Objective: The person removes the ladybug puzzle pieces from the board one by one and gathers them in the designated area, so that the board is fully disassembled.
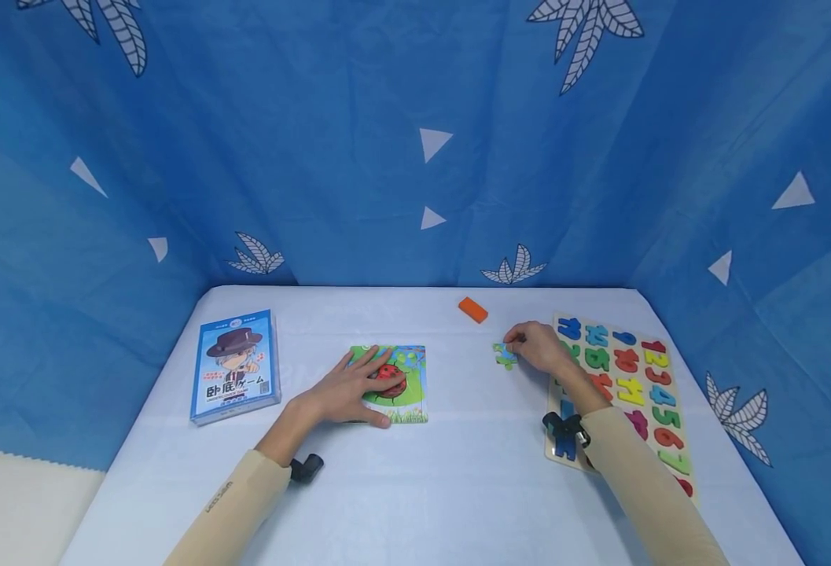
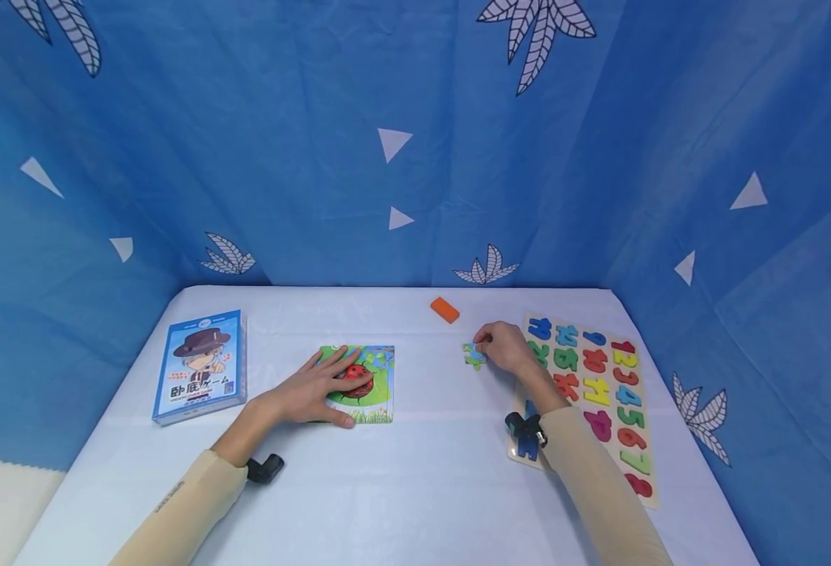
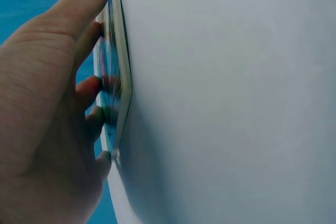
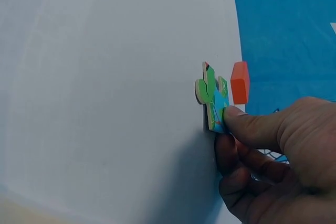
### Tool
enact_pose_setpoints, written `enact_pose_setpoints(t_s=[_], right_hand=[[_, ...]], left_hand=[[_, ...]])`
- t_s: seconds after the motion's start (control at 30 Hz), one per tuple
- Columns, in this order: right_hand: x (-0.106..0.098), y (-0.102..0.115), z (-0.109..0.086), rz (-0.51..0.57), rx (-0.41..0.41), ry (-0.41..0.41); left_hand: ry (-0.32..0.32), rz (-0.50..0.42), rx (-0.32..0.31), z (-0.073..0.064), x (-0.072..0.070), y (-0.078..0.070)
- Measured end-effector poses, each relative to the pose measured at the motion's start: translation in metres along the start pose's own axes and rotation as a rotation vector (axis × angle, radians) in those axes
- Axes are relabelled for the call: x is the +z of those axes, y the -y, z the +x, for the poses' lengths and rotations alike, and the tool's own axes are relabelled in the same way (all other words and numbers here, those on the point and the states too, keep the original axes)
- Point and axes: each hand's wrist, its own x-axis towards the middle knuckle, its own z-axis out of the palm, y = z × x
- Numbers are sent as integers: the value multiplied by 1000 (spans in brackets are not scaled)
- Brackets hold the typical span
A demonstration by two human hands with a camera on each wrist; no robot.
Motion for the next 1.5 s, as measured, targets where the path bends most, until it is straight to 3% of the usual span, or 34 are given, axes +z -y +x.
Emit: enact_pose_setpoints(t_s=[0.73, 1.1, 1.27, 1.5], right_hand=[[3, 2, -2, -32, 9, -52], [4, 0, -2, -30, 37, -34], [2, 1, -5, -28, 23, -62], [8, 14, -8, 56, -71, -99]], left_hand=[[-18, -11, 14, -1, 0, -2], [-38, -23, 21, 0, 2, -1], [-47, -27, 35, 0, 2, -2], [-98, -42, 30, -2, -1, -1]])
